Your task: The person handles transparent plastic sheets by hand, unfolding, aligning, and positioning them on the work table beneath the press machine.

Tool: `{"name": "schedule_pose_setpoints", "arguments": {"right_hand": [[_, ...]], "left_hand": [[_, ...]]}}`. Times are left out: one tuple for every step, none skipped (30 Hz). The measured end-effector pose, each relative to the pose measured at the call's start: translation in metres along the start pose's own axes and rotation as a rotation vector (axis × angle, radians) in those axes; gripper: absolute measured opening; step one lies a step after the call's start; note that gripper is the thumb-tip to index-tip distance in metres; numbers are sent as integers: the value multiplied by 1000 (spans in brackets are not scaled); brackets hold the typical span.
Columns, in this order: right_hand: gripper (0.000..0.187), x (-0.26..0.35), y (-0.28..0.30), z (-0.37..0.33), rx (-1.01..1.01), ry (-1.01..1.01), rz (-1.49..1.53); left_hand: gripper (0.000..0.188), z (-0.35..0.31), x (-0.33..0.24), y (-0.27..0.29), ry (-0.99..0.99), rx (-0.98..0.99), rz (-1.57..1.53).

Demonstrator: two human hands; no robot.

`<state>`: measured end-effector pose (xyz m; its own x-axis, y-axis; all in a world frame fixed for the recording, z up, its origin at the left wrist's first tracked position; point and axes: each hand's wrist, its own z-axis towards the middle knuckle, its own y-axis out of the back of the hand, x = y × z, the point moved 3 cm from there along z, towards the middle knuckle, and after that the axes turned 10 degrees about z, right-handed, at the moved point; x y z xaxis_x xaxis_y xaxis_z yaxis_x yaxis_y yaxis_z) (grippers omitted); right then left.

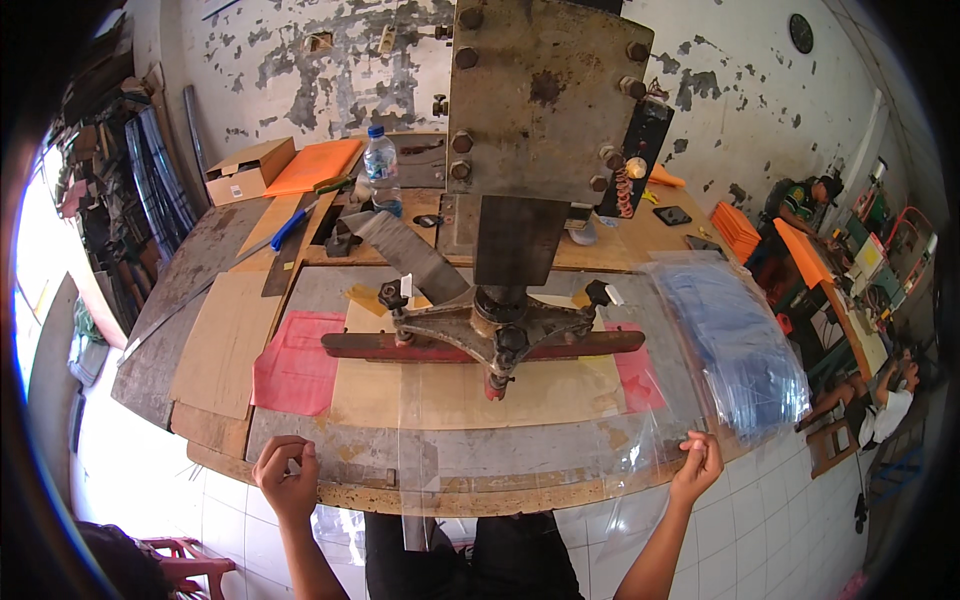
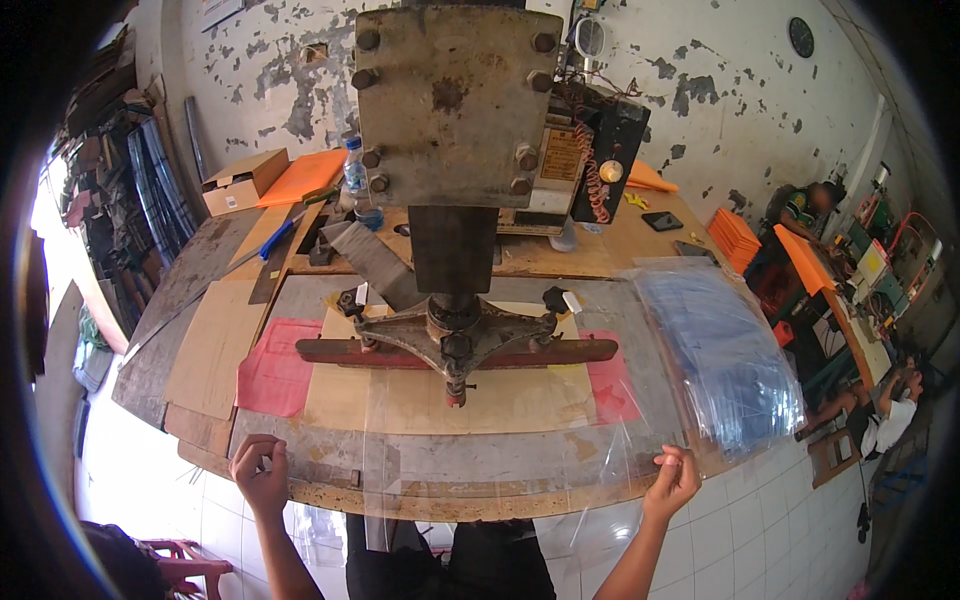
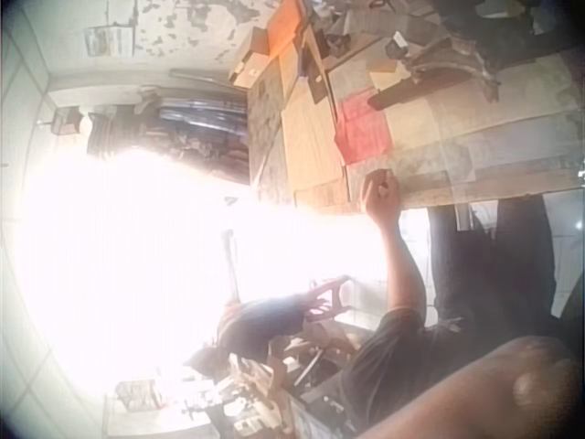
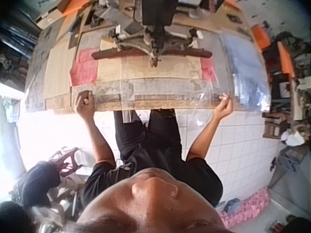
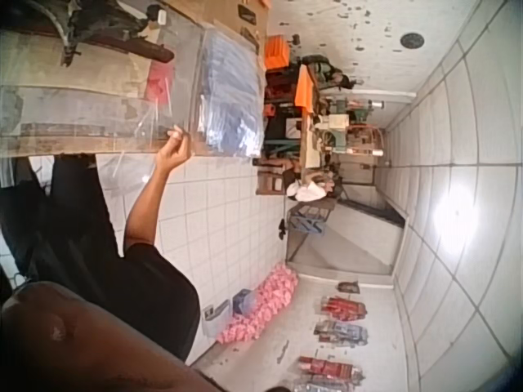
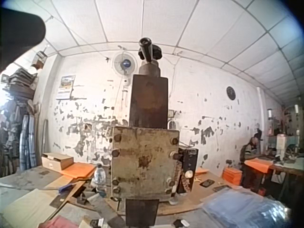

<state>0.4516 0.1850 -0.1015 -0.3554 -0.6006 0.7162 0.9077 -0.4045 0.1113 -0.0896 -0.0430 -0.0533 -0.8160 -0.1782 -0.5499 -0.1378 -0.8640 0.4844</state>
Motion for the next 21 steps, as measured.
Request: {"name": "schedule_pose_setpoints", "arguments": {"right_hand": [[25,-1,0,0,-1,1,5],[25,-1,0,0,0,0,6],[25,-2,0,0,-1,8,5],[25,-2,0,0,-3,15,5],[25,-2,0,0,-3,15,5],[25,-1,0,1,0,18,5],[25,-1,-1,1,2,21,5],[25,-1,0,1,2,22,5],[25,-1,0,1,0,14,6],[25,-1,1,1,-1,6,7],[25,0,1,1,-3,6,8],[25,1,0,1,0,3,7],[26,2,-2,1,3,0,5],[26,2,-3,1,6,-1,3],[26,1,-2,1,8,4,1],[26,1,-1,1,11,8,-1],[26,1,0,1,10,7,-1],[26,0,0,1,17,14,-8],[26,0,0,1,25,21,-15],[26,1,1,1,25,21,-15],[26,1,0,1,26,9,-16]], "left_hand": [[10,0,0,0,0,0,1],[10,0,1,0,3,-4,1],[10,-1,1,0,6,-8,1],[10,-1,1,0,6,-8,1],[10,-1,2,0,-2,-3,17],[11,-1,2,0,-9,1,33],[11,-1,1,0,-9,1,33],[12,-1,0,0,21,11,29],[13,-1,-1,0,50,21,24],[13,-1,0,1,48,20,25],[14,-2,3,2,39,23,36],[15,-3,6,2,35,30,47],[15,-3,8,1,38,32,47],[15,-3,10,0,39,34,47],[15,-3,10,0,36,34,48],[15,-2,9,0,35,34,48],[15,-1,6,0,9,14,41],[14,0,3,0,-16,-6,34],[14,1,0,0,-16,-6,34],[14,1,-2,0,-17,-3,27],[13,2,-4,1,-18,0,20]]}}
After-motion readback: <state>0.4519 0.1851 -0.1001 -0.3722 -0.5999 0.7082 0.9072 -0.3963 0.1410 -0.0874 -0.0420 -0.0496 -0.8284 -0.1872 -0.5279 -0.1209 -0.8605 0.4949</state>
